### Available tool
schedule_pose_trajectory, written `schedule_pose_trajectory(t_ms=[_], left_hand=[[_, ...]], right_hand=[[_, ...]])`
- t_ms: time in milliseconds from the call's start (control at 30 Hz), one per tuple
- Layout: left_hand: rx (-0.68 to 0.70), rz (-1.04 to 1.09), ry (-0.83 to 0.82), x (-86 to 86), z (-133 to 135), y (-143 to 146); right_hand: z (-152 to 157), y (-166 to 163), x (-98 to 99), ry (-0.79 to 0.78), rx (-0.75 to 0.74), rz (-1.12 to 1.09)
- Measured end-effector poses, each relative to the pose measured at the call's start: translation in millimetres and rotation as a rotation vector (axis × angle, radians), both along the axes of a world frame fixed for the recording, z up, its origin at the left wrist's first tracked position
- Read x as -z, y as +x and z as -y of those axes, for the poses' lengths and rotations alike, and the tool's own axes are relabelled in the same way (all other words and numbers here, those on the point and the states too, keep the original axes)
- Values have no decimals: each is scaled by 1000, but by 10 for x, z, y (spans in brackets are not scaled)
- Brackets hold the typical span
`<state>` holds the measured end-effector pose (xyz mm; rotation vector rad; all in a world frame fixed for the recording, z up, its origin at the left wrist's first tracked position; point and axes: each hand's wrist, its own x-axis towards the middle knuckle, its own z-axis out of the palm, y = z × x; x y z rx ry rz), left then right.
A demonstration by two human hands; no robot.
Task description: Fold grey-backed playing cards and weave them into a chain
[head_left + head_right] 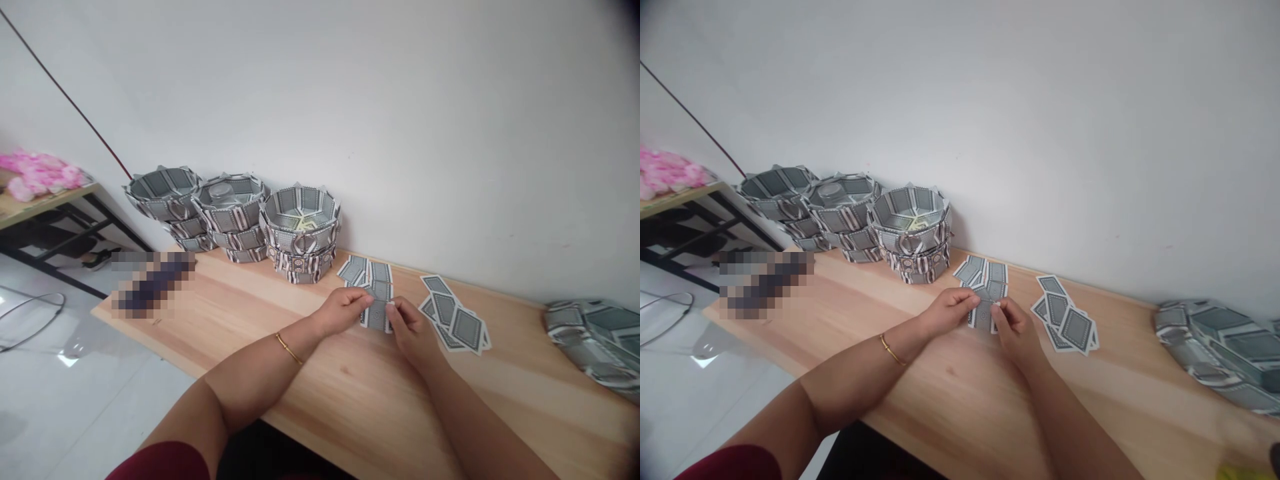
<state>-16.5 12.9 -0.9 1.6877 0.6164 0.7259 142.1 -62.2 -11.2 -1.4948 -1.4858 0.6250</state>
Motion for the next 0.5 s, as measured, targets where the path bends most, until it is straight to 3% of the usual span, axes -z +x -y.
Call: schedule_pose_trajectory(t_ms=[133,367,500], left_hand=[[37,-46,8,8,13,3],[118,36,-184,124,4,40],[72,27,-177,125,10,45]], right_hand=[[-3,-1,-16,-16,-12,44],[-5,-3,-6,-15,45,47],[2,5,19,-23,41,42]])
